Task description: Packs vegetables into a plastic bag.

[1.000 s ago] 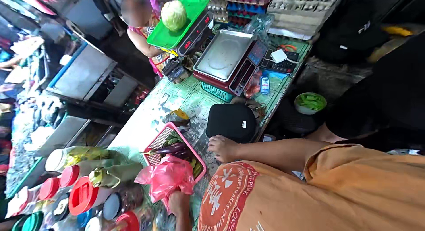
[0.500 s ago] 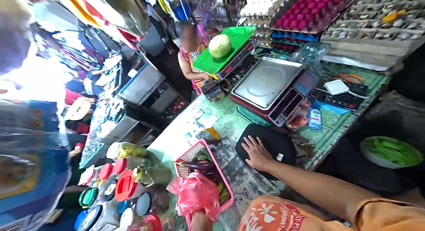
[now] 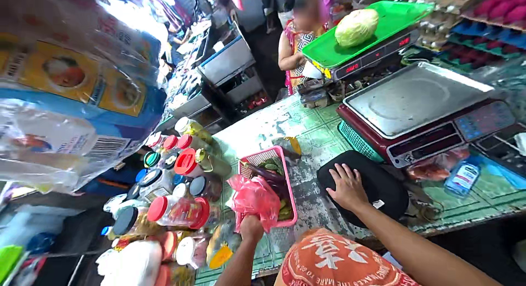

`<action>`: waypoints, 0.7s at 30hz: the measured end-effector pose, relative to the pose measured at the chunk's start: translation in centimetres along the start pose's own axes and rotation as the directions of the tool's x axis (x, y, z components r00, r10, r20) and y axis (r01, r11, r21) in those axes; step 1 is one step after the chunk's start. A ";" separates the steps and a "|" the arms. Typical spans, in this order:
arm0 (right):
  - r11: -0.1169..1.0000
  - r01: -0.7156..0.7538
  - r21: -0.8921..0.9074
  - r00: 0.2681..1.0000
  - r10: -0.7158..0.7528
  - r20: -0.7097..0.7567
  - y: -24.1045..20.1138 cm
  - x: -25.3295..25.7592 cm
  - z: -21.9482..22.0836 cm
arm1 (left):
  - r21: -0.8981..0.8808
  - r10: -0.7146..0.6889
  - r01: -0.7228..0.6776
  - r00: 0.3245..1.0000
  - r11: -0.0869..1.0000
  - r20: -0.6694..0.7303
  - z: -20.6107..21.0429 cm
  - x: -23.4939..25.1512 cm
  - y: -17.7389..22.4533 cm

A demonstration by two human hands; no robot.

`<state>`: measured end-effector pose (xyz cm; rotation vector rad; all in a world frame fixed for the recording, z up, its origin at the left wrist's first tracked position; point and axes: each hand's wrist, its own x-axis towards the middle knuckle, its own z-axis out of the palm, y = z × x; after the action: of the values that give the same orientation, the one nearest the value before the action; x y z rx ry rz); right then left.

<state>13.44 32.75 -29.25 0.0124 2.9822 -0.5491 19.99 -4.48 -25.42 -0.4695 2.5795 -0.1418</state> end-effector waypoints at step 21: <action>0.807 0.584 0.089 0.695 -0.553 0.460 -16.9 -1.9 3.0 | -0.042 0.075 -0.080 0.992 0.996 -0.105 0.4 -0.7 0.2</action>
<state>15.15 15.96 -25.81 -0.9485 2.4700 -0.4206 20.71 -4.03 -25.48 -0.3874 2.7029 -0.0820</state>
